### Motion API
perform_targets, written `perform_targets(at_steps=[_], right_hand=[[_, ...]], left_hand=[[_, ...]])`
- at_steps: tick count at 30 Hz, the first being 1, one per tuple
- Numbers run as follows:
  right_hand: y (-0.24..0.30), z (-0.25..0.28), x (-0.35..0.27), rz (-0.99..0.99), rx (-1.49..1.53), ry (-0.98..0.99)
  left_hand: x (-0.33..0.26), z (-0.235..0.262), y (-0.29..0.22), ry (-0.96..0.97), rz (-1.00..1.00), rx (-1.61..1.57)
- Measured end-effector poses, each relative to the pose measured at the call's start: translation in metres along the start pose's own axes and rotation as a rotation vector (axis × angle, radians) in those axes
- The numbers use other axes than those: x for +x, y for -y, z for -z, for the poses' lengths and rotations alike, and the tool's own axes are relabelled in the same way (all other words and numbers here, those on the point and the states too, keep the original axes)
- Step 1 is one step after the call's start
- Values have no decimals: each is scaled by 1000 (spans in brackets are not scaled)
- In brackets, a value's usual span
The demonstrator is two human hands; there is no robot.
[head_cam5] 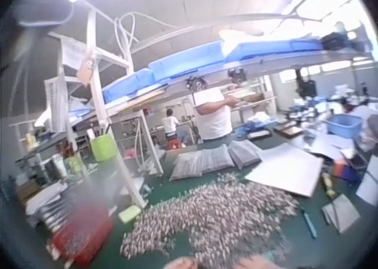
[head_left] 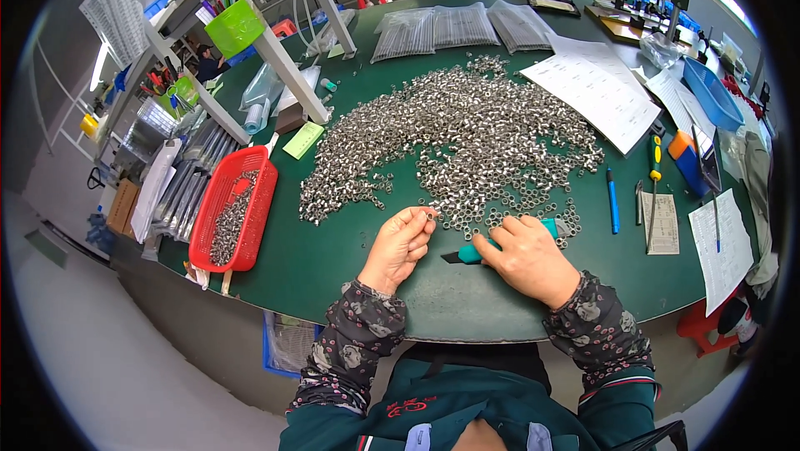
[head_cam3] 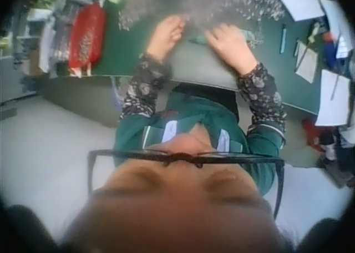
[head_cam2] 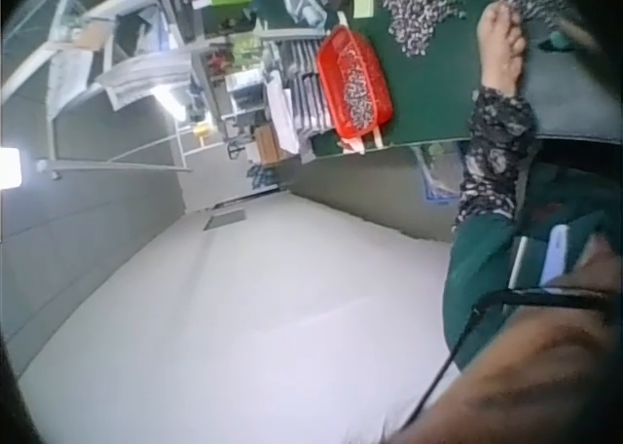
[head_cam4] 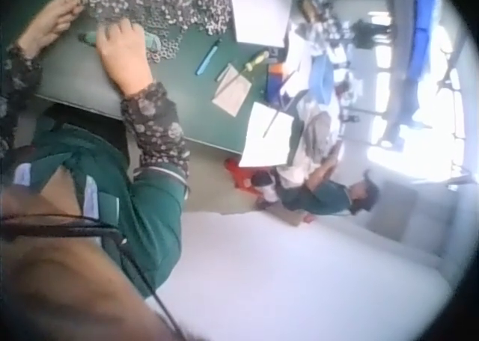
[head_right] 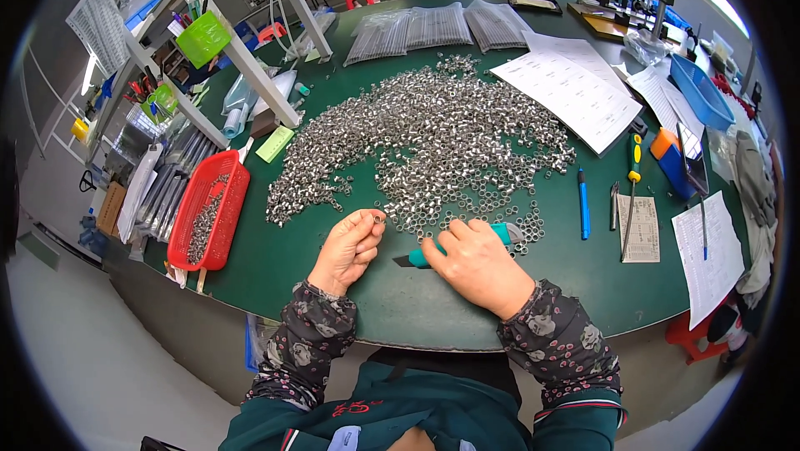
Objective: Picking and sorting through a large pile of small metal hardware components on a workbench using a specialized tool.
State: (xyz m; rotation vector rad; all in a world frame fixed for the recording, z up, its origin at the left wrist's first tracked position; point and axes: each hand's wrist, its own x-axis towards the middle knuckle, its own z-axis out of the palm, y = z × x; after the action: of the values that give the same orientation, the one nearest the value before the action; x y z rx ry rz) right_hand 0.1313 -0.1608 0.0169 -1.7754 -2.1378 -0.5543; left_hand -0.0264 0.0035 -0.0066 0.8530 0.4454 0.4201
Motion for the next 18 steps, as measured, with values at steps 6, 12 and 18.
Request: perform_targets(at_steps=[6,12,18], right_hand=[[-3,13,8,-127,176,-185],[0,5,6,-258,316,-222],[1,5,5,-337,308,-170]], left_hand=[[-1,0,0,9,-33,-31],[-1,2,3,13,-44,27],[-2,-5,2,9,-68,52]])
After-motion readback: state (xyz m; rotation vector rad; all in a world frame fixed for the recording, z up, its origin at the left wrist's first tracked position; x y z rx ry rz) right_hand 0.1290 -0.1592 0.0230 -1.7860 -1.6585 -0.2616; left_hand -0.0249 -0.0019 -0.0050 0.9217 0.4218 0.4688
